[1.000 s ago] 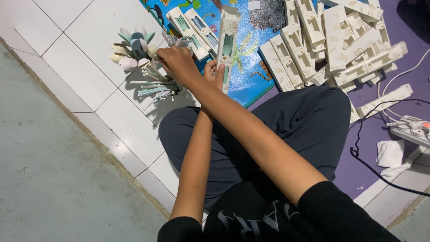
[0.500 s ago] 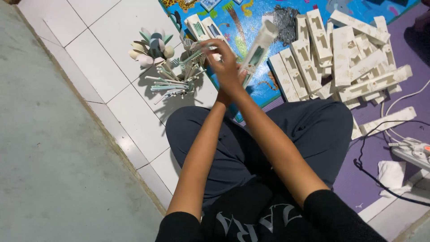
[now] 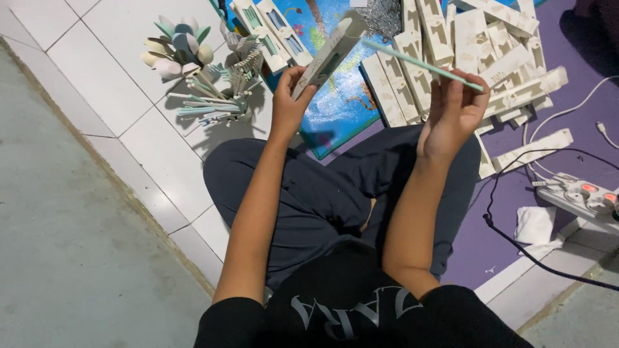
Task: Assembling small gift boxes by folding cardboard components and tucking in edges, occasionally using a plastic spoon to assist with the folds.
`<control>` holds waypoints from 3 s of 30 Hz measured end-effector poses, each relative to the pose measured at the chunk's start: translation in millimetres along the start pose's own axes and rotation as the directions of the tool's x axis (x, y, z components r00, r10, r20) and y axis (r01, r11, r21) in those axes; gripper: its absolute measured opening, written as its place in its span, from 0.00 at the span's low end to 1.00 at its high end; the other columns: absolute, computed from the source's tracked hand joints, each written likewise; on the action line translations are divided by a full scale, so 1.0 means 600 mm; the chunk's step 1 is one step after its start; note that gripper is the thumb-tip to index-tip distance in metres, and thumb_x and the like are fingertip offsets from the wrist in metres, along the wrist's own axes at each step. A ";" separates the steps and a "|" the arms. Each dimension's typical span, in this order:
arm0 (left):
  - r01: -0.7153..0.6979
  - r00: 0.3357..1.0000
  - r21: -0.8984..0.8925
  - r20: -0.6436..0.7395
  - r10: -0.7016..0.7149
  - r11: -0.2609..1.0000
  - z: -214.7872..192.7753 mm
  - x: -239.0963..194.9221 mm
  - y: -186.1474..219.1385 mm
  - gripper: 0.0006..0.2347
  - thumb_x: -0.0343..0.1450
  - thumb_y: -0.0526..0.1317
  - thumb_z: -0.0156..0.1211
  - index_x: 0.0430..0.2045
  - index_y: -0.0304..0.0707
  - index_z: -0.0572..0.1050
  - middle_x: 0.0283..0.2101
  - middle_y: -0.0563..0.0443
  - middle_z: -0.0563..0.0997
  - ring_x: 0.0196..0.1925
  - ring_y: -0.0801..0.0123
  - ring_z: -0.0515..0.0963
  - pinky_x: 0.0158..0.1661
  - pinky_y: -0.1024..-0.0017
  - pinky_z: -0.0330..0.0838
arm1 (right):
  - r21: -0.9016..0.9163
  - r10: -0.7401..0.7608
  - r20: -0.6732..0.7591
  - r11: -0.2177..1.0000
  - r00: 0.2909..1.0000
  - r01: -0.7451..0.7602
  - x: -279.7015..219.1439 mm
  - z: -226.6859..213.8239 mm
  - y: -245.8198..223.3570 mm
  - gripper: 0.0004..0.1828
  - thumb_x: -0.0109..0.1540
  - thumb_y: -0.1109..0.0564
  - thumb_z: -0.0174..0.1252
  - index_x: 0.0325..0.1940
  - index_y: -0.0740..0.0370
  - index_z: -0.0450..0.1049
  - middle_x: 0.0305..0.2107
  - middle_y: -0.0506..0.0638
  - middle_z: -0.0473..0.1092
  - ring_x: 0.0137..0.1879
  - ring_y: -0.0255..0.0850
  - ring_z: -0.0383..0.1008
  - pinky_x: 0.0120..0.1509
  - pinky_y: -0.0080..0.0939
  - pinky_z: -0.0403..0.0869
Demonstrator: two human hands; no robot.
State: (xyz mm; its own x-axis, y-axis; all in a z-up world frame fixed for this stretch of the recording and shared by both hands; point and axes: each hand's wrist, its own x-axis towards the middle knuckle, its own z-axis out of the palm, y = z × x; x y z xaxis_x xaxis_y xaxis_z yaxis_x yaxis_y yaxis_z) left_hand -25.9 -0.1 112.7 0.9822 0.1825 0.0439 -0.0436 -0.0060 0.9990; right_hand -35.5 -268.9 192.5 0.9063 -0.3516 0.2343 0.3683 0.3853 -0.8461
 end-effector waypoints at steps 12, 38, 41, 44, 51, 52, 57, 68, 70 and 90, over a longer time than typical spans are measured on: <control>-0.019 1.000 -0.151 0.009 0.021 0.988 -0.005 0.006 -0.014 0.14 0.74 0.37 0.60 0.53 0.34 0.72 0.49 0.45 0.80 0.49 0.66 0.81 0.49 0.72 0.74 | 0.012 -0.010 -0.015 1.000 1.000 0.010 -0.003 0.007 -0.005 0.10 0.69 0.56 0.61 0.51 0.55 0.68 0.46 0.49 0.73 0.56 0.40 0.77 0.64 0.41 0.76; 0.049 0.997 -0.714 0.075 0.006 0.698 -0.041 0.023 -0.008 0.19 0.77 0.44 0.62 0.61 0.43 0.65 0.54 0.44 0.79 0.54 0.56 0.84 0.48 0.63 0.82 | -0.234 0.031 0.006 0.972 1.000 -0.028 -0.014 0.034 0.013 0.07 0.71 0.60 0.57 0.52 0.59 0.68 0.45 0.51 0.71 0.50 0.42 0.80 0.42 0.32 0.77; 0.036 0.999 -0.690 0.052 0.001 0.723 -0.045 0.023 -0.012 0.23 0.75 0.46 0.65 0.63 0.45 0.65 0.52 0.41 0.83 0.54 0.60 0.84 0.52 0.66 0.78 | -0.182 0.027 0.027 0.983 0.999 -0.022 -0.011 0.026 0.016 0.07 0.71 0.60 0.57 0.53 0.60 0.69 0.46 0.51 0.71 0.51 0.42 0.79 0.44 0.34 0.77; -0.045 0.996 -0.723 0.022 0.088 0.690 -0.050 0.022 -0.024 0.14 0.76 0.41 0.65 0.56 0.44 0.76 0.53 0.53 0.81 0.54 0.68 0.77 0.56 0.67 0.67 | -0.159 0.016 0.033 0.987 0.999 -0.011 -0.008 0.018 0.017 0.08 0.72 0.60 0.57 0.54 0.60 0.68 0.48 0.51 0.71 0.53 0.42 0.79 0.46 0.34 0.77; -0.100 0.984 -0.593 0.061 0.168 0.799 -0.047 0.028 -0.022 0.15 0.76 0.39 0.65 0.58 0.44 0.74 0.56 0.51 0.79 0.57 0.66 0.76 0.60 0.65 0.64 | -0.154 -0.002 0.042 0.988 0.999 0.009 -0.004 0.008 0.020 0.08 0.72 0.59 0.57 0.54 0.59 0.68 0.49 0.51 0.70 0.54 0.43 0.79 0.49 0.36 0.77; -0.109 0.981 -0.597 0.066 0.183 0.795 -0.046 0.028 -0.020 0.15 0.76 0.39 0.65 0.58 0.45 0.75 0.54 0.52 0.79 0.57 0.67 0.75 0.60 0.65 0.63 | -0.152 -0.005 0.042 0.988 0.999 0.012 -0.004 0.008 0.021 0.08 0.72 0.59 0.57 0.54 0.59 0.67 0.48 0.52 0.70 0.54 0.43 0.79 0.49 0.36 0.78; -0.090 0.980 -0.624 0.083 0.180 0.777 -0.051 0.035 -0.049 0.16 0.74 0.43 0.67 0.56 0.45 0.75 0.53 0.52 0.79 0.58 0.67 0.74 0.64 0.63 0.58 | -0.160 -0.009 0.040 0.987 0.999 0.015 -0.004 0.008 0.021 0.08 0.72 0.59 0.57 0.54 0.59 0.68 0.48 0.51 0.71 0.54 0.43 0.79 0.50 0.36 0.78; -0.085 0.976 -0.608 0.110 0.190 0.790 -0.050 0.029 -0.035 0.14 0.75 0.42 0.63 0.54 0.49 0.75 0.54 0.56 0.79 0.59 0.68 0.72 0.64 0.62 0.55 | -0.155 -0.009 0.023 0.988 1.000 0.012 -0.004 0.002 0.020 0.08 0.72 0.59 0.58 0.54 0.59 0.68 0.48 0.51 0.70 0.54 0.43 0.79 0.50 0.35 0.79; -0.063 0.975 -0.623 0.130 0.183 0.779 -0.051 0.026 -0.029 0.12 0.74 0.41 0.64 0.51 0.48 0.76 0.54 0.57 0.77 0.60 0.69 0.70 0.68 0.63 0.49 | -0.167 -0.019 0.021 0.986 1.000 0.022 -0.004 0.003 0.021 0.08 0.71 0.59 0.58 0.53 0.59 0.68 0.47 0.51 0.70 0.54 0.43 0.79 0.49 0.35 0.79; 0.037 0.998 -0.050 0.062 -0.034 0.998 -0.014 0.016 -0.017 0.15 0.73 0.39 0.59 0.54 0.38 0.75 0.54 0.47 0.81 0.57 0.64 0.80 0.57 0.68 0.70 | -0.233 -0.013 0.102 0.972 0.995 0.036 -0.008 0.003 0.035 0.20 0.71 0.75 0.52 0.66 0.64 0.65 0.56 0.56 0.66 0.61 0.48 0.76 0.60 0.41 0.81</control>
State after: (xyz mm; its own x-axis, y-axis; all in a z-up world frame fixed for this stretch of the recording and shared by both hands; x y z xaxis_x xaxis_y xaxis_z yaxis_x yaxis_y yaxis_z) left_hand -17.4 10.2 103.1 0.9925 0.1216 0.0103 -0.0165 0.0500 0.9986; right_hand -31.7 -257.3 174.4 0.9180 -0.2674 0.2929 0.3426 0.1630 -0.9252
